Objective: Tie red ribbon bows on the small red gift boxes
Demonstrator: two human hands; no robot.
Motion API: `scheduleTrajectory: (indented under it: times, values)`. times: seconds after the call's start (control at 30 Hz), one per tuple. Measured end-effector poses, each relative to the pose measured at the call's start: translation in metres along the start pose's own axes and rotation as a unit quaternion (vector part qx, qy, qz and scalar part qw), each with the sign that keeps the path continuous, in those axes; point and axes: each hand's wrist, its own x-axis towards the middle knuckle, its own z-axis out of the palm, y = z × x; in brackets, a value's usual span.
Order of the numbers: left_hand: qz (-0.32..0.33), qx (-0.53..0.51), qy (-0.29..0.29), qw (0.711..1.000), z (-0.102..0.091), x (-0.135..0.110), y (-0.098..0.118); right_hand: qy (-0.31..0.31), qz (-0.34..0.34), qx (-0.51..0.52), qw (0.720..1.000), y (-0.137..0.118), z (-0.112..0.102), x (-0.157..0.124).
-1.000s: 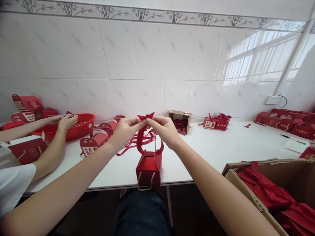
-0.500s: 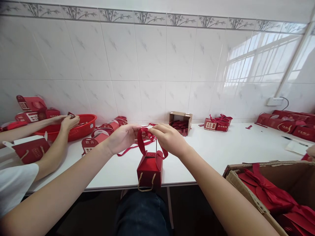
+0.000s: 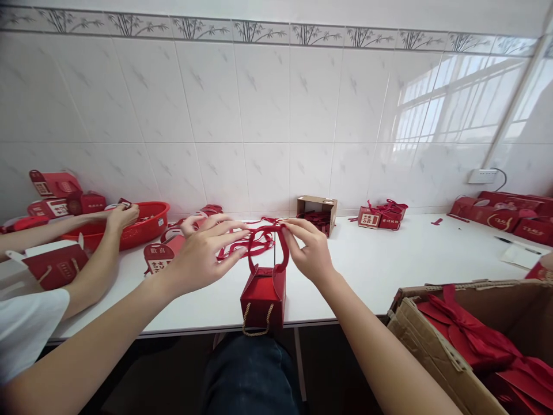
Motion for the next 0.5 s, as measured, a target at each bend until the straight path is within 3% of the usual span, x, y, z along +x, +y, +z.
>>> scheduleTrajectory:
  times: [0.1,0.2,0.27,0.33,0.4,0.43,0.5]
  values:
    - [-0.022,0.118,0.028,0.992,-0.005,-0.019,-0.024,0.06,0.114,-0.026,0.991,0.009,-0.015,-0.016]
    - [-0.118,0.168,0.011,0.979,-0.01,-0.051,-0.064,0.058,0.229,-0.084,0.968,0.029,-0.039,-0.046]
    - [-0.226,0.18,-0.04,0.957,-0.011,-0.076,-0.089,0.039,0.291,-0.148,0.945,0.046,-0.055,-0.07]
    - [-0.327,0.158,-0.141,0.921,-0.009,-0.098,-0.107,-0.009,0.342,-0.199,0.918,0.063,-0.065,-0.093]
    - [-0.364,0.105,-0.24,0.894,-0.004,-0.111,-0.113,-0.08,0.371,-0.224,0.898,0.077,-0.069,-0.11]
    - [-0.366,0.086,-0.26,0.889,0.0,-0.114,-0.112,-0.104,0.371,-0.236,0.892,0.081,-0.068,-0.115]
    - [-0.356,0.077,-0.228,0.903,0.01,-0.111,-0.104,-0.099,0.345,-0.268,0.894,0.085,-0.06,-0.118]
